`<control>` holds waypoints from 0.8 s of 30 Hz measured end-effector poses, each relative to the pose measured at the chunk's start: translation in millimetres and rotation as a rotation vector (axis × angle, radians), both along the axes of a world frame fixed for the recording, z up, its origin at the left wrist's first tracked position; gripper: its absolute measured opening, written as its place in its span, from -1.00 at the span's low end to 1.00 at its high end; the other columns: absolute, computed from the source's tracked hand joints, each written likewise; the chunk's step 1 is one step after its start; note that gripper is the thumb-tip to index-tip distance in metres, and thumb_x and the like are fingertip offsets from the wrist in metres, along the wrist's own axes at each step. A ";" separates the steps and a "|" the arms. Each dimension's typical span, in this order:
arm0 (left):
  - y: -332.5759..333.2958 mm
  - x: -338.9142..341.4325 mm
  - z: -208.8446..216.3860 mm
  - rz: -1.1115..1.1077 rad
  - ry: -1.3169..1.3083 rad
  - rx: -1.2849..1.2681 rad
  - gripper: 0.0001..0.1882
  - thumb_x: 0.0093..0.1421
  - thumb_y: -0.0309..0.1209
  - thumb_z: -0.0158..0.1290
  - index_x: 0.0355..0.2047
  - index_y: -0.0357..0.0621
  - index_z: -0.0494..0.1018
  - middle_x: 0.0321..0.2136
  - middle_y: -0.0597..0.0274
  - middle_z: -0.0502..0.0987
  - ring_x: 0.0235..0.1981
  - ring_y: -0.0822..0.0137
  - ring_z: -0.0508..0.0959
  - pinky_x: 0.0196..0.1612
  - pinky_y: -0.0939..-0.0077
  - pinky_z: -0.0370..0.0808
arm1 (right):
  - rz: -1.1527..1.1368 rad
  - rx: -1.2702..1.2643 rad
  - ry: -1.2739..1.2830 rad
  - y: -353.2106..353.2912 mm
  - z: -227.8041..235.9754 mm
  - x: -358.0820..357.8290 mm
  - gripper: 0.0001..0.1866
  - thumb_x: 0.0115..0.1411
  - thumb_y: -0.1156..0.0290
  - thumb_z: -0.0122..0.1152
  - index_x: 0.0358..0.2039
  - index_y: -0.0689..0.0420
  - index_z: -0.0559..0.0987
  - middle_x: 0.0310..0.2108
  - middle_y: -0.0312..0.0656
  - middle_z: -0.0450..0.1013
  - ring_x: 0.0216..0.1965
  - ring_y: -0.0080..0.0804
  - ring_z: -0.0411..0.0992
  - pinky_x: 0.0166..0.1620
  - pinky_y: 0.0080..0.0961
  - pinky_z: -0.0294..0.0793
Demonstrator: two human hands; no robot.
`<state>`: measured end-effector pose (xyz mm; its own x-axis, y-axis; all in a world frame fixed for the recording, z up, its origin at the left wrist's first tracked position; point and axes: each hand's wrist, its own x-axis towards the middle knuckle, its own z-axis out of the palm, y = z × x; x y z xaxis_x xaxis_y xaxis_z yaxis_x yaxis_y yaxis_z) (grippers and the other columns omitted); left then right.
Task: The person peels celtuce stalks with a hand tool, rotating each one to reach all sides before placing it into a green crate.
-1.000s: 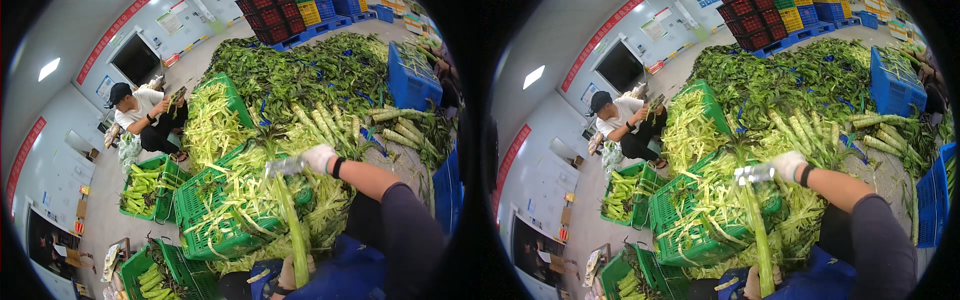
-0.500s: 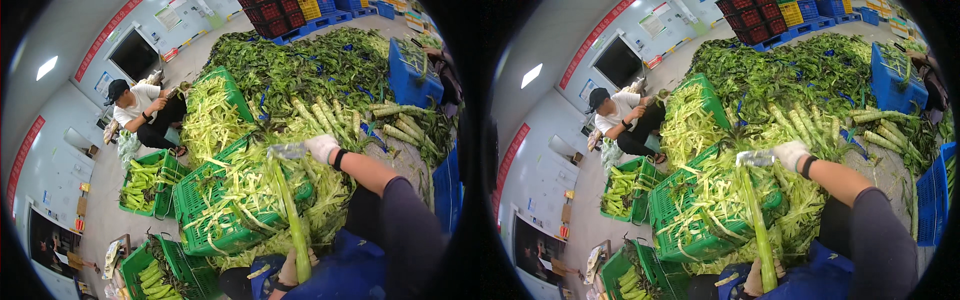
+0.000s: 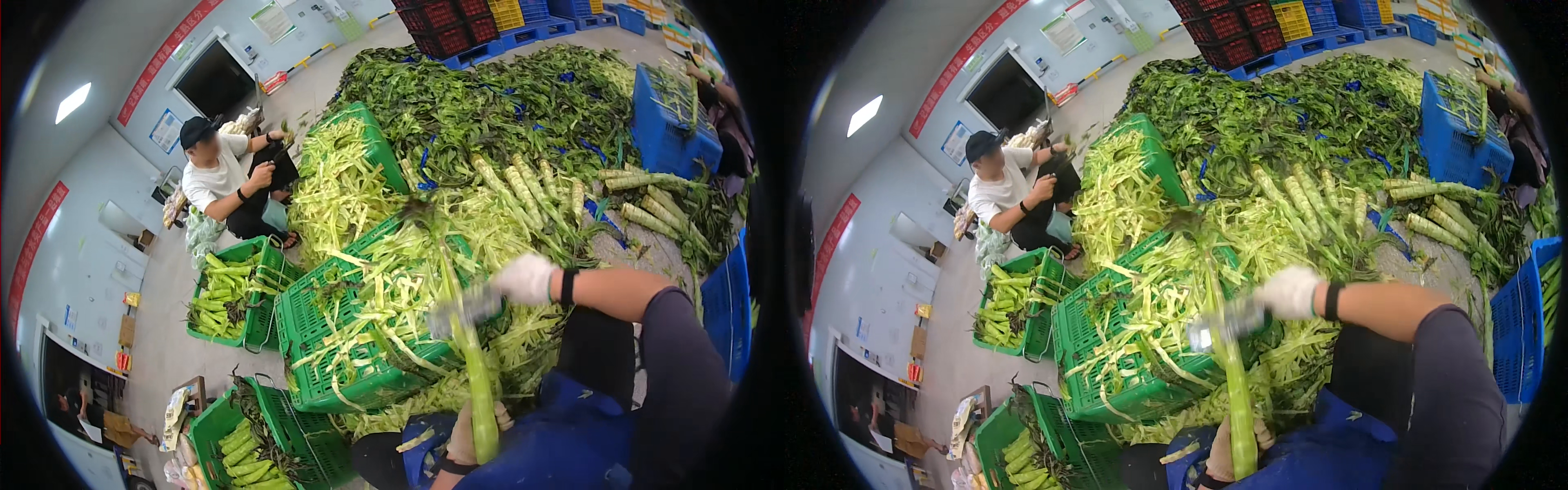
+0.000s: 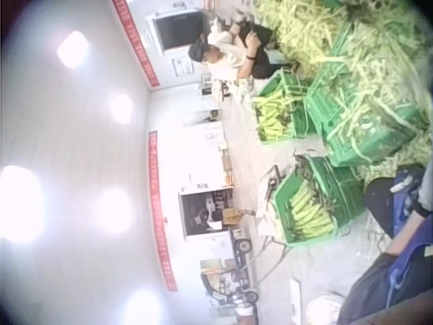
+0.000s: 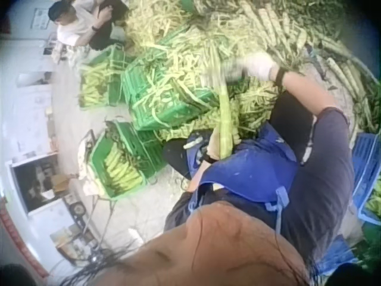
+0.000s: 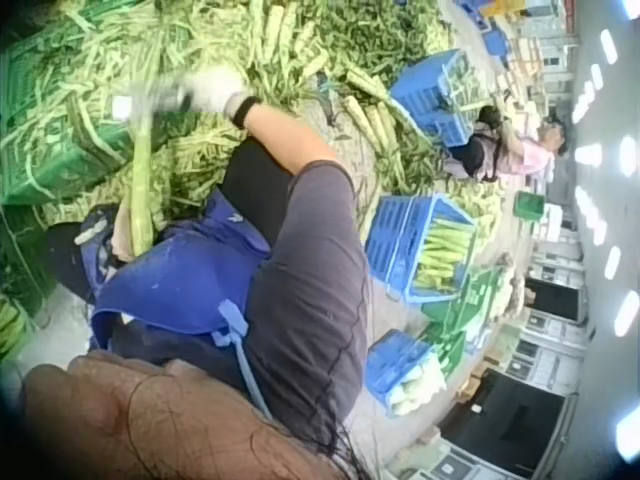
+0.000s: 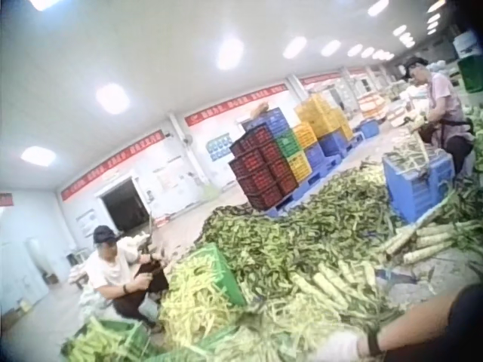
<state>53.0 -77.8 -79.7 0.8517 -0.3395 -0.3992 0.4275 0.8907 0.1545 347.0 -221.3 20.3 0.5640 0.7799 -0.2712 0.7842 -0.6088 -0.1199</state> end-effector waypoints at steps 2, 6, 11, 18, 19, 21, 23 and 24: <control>4.4 0.8 2.1 -0.012 0.054 0.014 -0.50 0.43 0.04 -0.27 -0.19 -0.16 0.40 -0.36 0.17 0.45 -0.41 0.30 0.40 -0.26 0.38 0.37 | 0.255 -0.110 0.074 4.0 14.8 -31.5 -0.69 0.14 0.43 0.08 -0.11 -0.12 0.62 -0.35 -0.14 0.61 -0.30 -0.11 0.62 -0.30 -0.18 0.63; 0.4 -3.9 15.9 -0.002 0.137 0.175 -0.49 0.42 0.08 -0.27 -0.13 -0.12 0.40 -0.34 0.19 0.45 -0.41 0.31 0.41 -0.30 0.41 0.38 | -0.198 0.039 -0.030 10.0 2.1 9.5 -0.72 0.15 0.42 0.12 -0.13 -0.11 0.64 -0.38 -0.12 0.61 -0.32 -0.10 0.62 -0.31 -0.18 0.63; -1.3 -5.8 12.8 0.085 0.105 0.187 -0.42 0.36 0.19 -0.19 -0.05 -0.10 0.39 -0.29 0.21 0.46 -0.35 0.28 0.46 -0.26 0.36 0.42 | -0.170 -0.003 0.014 4.9 -1.9 13.9 -0.68 0.13 0.39 0.16 -0.08 -0.15 0.62 -0.37 -0.13 0.61 -0.32 -0.13 0.62 -0.28 -0.19 0.64; -10.0 -3.5 19.5 0.001 0.180 0.431 -0.46 0.33 0.13 -0.07 -0.04 -0.11 0.40 -0.28 0.22 0.46 -0.29 0.23 0.50 -0.13 0.26 0.50 | -0.216 -0.028 -0.055 11.1 -1.8 7.3 -0.74 0.15 0.41 0.17 -0.13 -0.09 0.62 -0.39 -0.14 0.61 -0.34 -0.17 0.63 -0.34 -0.21 0.64; -12.1 -2.4 23.0 0.055 0.153 0.492 -0.52 0.36 0.06 -0.08 -0.10 -0.14 0.40 -0.30 0.21 0.47 -0.27 0.25 0.54 -0.07 0.24 0.52 | -0.397 -0.007 -0.052 15.1 -5.8 33.7 -0.76 0.12 0.45 0.22 -0.17 -0.07 0.63 -0.39 -0.15 0.61 -0.35 -0.17 0.63 -0.35 -0.22 0.63; -8.0 2.6 22.7 0.057 0.172 0.452 -0.59 0.38 -0.03 -0.09 -0.09 -0.14 0.40 -0.28 0.19 0.48 -0.26 0.25 0.56 -0.03 0.24 0.54 | -0.495 0.024 -0.123 13.5 -1.2 44.3 -0.78 0.13 0.43 0.19 -0.19 -0.07 0.64 -0.41 -0.14 0.60 -0.35 -0.16 0.62 -0.34 -0.22 0.62; -7.2 4.3 23.4 0.071 0.191 0.322 -0.61 0.40 -0.04 -0.12 -0.02 -0.08 0.37 -0.24 0.18 0.49 -0.31 0.28 0.53 -0.13 0.28 0.53 | -0.266 0.064 -0.041 6.2 -5.7 25.6 -0.79 0.15 0.38 0.16 -0.20 -0.06 0.64 -0.40 -0.14 0.60 -0.35 -0.15 0.62 -0.33 -0.21 0.62; -2.9 1.9 12.0 0.080 0.194 0.320 -0.61 0.40 -0.04 -0.12 -0.02 -0.08 0.37 -0.24 0.18 0.49 -0.31 0.28 0.53 -0.13 0.28 0.53 | -0.081 -0.043 0.027 8.4 6.8 2.9 -0.77 0.16 0.36 0.13 -0.16 -0.08 0.62 -0.39 -0.14 0.60 -0.33 -0.13 0.61 -0.32 -0.19 0.62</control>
